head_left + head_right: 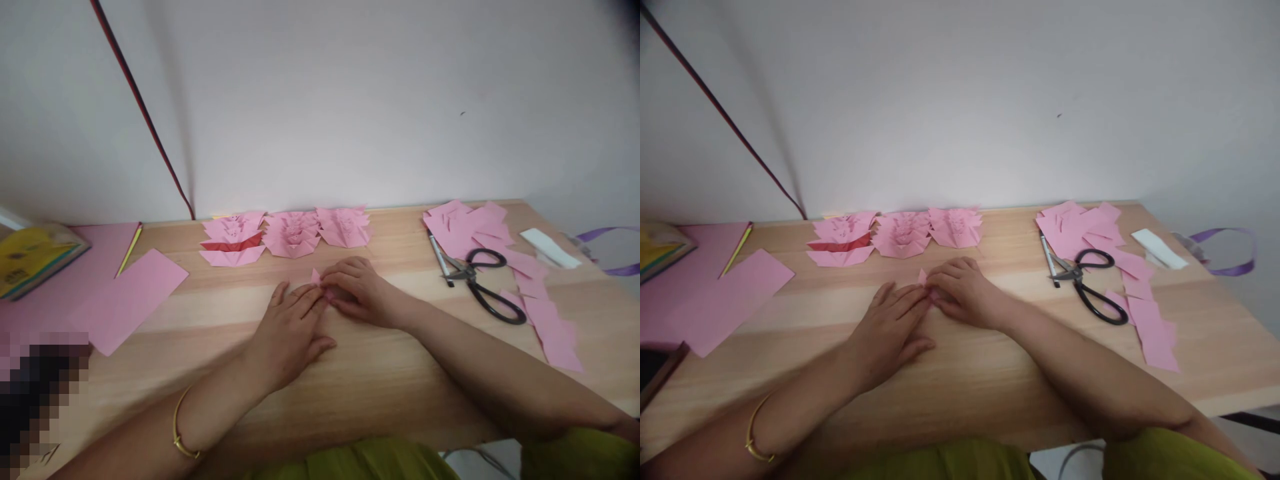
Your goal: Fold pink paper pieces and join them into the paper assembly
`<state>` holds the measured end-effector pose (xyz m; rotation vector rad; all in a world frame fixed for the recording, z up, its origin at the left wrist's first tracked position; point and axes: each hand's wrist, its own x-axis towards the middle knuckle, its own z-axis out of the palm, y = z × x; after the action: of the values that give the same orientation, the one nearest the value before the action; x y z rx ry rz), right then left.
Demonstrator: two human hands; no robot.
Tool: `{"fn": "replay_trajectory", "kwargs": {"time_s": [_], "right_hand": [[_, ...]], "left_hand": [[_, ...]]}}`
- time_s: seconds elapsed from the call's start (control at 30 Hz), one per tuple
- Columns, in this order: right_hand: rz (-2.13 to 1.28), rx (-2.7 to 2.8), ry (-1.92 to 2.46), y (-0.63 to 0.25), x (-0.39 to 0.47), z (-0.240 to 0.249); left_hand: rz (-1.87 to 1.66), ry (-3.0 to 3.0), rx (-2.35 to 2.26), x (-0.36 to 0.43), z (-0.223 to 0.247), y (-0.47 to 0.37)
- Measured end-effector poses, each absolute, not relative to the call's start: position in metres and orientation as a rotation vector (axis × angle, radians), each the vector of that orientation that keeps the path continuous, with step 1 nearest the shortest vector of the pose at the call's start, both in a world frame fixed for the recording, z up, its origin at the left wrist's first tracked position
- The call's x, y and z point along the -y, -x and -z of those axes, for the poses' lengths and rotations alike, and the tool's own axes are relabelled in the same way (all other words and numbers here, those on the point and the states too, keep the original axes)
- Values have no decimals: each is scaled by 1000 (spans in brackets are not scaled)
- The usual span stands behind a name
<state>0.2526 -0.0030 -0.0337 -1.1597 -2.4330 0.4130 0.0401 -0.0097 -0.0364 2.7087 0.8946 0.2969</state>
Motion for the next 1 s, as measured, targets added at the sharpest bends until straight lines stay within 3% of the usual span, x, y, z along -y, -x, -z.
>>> {"fn": "replay_trajectory", "kwargs": {"time_s": [1.0], "right_hand": [[-397, 2377, 1150, -254, 3, 39]], "left_hand": [[-292, -2693, -903, 8, 34, -41]]}}
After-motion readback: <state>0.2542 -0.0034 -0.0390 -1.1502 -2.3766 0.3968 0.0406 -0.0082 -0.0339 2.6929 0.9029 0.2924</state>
